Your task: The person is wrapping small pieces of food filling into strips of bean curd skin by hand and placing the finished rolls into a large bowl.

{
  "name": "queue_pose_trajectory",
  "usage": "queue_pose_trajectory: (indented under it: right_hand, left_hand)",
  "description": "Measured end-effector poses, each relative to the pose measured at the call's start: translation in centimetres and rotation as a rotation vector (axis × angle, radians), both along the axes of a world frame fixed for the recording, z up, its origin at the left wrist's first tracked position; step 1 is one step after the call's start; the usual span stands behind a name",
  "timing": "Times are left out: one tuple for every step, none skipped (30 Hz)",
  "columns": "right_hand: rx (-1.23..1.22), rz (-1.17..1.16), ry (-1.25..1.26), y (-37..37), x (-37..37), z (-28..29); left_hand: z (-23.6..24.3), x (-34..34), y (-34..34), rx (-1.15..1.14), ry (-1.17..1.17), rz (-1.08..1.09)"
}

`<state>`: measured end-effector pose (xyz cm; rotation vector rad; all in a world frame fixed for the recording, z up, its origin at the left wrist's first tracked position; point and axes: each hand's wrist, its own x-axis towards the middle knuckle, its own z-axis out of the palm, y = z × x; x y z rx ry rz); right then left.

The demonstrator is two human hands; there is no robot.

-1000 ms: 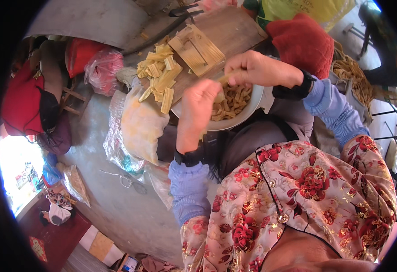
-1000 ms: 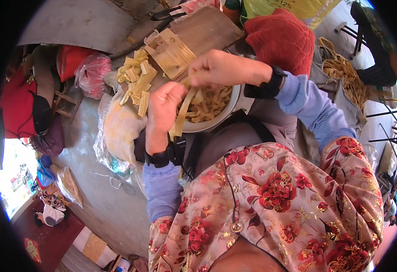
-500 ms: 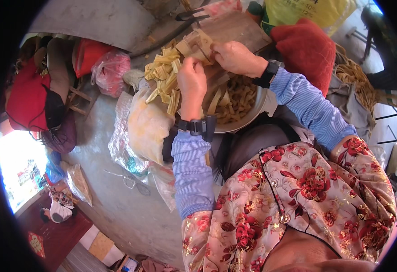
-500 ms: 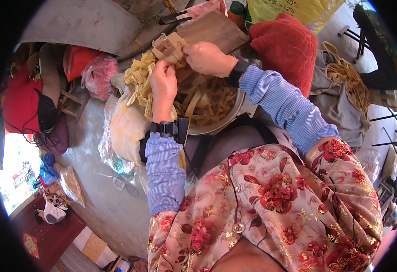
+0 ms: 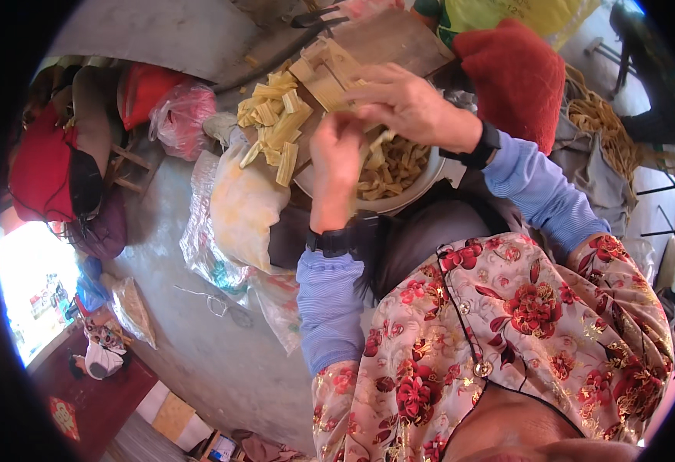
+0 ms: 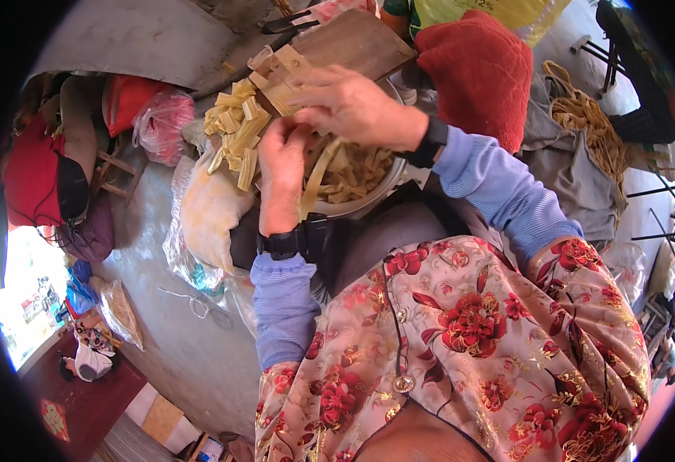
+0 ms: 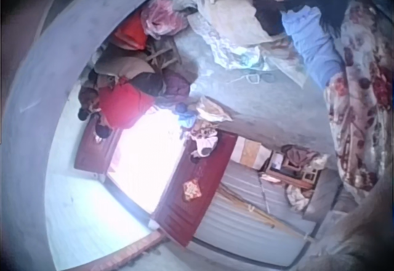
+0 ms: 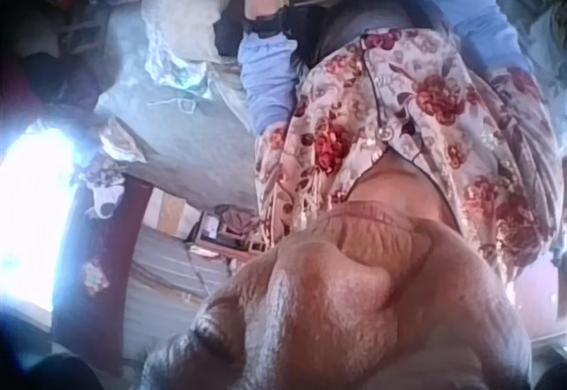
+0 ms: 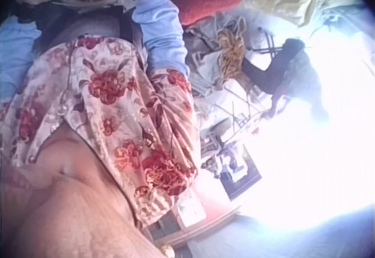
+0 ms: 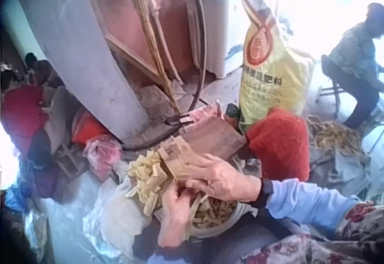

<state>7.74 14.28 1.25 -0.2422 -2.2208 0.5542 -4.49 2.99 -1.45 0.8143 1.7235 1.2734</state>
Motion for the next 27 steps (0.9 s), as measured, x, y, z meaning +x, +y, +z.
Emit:
queue_pose_trajectory:
  right_hand:
    - [-0.004,-0.002,-0.002,-0.3,-0.2,-0.2]
    - [-0.089,-0.017,-0.206,-0.6,-0.3,-0.8]
    - [-0.174,-0.031,-0.409,-0.7,-0.4,-1.1]
    - [-0.087,-0.027,-0.327,0.0,-0.1,-1.2]
    - [-0.094,-0.031,-0.332,0.7,0.3,-1.2]
    - [-0.090,-0.065,-0.411,1.6,0.9,-1.1]
    - [-0.087,-0.099,-0.493,2.3,1.5,-1.2]
    - [-0.037,-0.064,-0.453,2.8,1.8,-1.0]
    - [-0.043,-0.066,-0.457,2.7,2.1,-0.9]
    - [-0.351,0.159,-0.554,2.1,2.0,-0.2]
    - [-0.653,0.393,-0.642,1.1,1.7,1.1]
    - [-1.065,0.538,-0.602,-1.0,1.5,2.5]
    - [-1.332,0.566,-0.607,-2.2,1.5,4.3]
    - [-1.442,0.510,-0.516,-2.5,1.4,4.4]
    - [-1.549,0.452,-0.424,-2.8,1.2,4.4]
    - [-1.427,0.364,-0.315,-2.5,1.2,4.1]
    - [-1.301,0.277,-0.208,-2.1,1.3,3.7]
    - [-0.961,0.128,-0.035,-1.6,1.1,1.7]
    - [-0.959,0.128,-0.032,-1.5,1.2,1.2]
    - [-0.646,-0.029,-0.144,-1.3,1.4,1.0]
    - [-0.328,-0.181,-0.250,-1.3,1.5,0.8]
    - [-0.266,-0.231,-0.251,-1.5,1.6,0.7]
    - [-0.261,-0.234,-0.250,-1.3,1.8,0.4]
    - [-0.204,-0.250,-0.261,-1.2,2.0,0.1]
    - [-0.152,-0.262,-0.275,-1.1,2.2,-0.1]
    - [-0.121,-0.271,-0.278,-1.3,2.3,0.1]
    - [-0.121,-0.269,-0.278,-1.2,2.5,-0.1]
  left_hand:
    - [0.4,0.8,0.0,-0.004,-0.002,-0.002]
    - [0.6,1.4,0.0,0.025,-0.166,-0.001]
    - [1.0,1.7,-0.1,0.055,-0.331,0.002]
    - [1.7,1.8,-0.1,0.082,-0.512,-0.056]
    - [2.5,1.7,-0.6,0.074,-0.518,-0.059]
    - [3.4,1.2,-1.3,-0.003,-0.528,-0.168]
    - [3.7,0.5,-1.9,-0.082,-0.540,-0.277]
    - [3.8,-0.7,-2.1,-0.128,-0.478,-0.278]
    - [4.1,-1.6,-2.0,-0.127,-0.339,-0.241]
    - [4.5,-2.6,-1.7,-0.082,-0.295,-0.237]
    - [4.5,-3.3,-1.5,-0.032,-0.250,-0.229]
    - [3.8,-3.2,-1.3,-0.037,-0.252,-0.221]
    - [2.7,-2.4,-0.7,0.030,-0.340,-0.186]
    - [2.5,-1.4,-0.3,0.095,-0.420,-0.147]
    - [2.6,-0.3,-0.5,0.092,-0.421,-0.145]
    - [3.0,1.2,-0.4,0.138,-0.467,-0.033]
    - [3.4,2.3,-0.1,0.184,-0.512,0.078]
    - [3.7,2.9,0.1,0.176,-0.571,0.008]
    - [3.7,3.4,0.1,0.177,-0.569,0.005]
    - [3.7,3.9,0.0,0.199,-0.646,-0.005]
    - [3.6,4.2,0.0,0.222,-0.723,-0.015]
    - [3.1,3.8,0.0,0.227,-0.740,-0.078]
    - [2.6,3.8,-0.1,0.232,-0.739,-0.081]
    - [2.2,3.9,-0.1,0.218,-0.738,-0.093]
    - [1.8,3.9,-0.3,0.200,-0.737,-0.098]
    - [1.3,3.6,-0.4,0.201,-0.737,-0.096]
    - [0.7,3.2,-0.5,0.120,-0.613,-0.115]
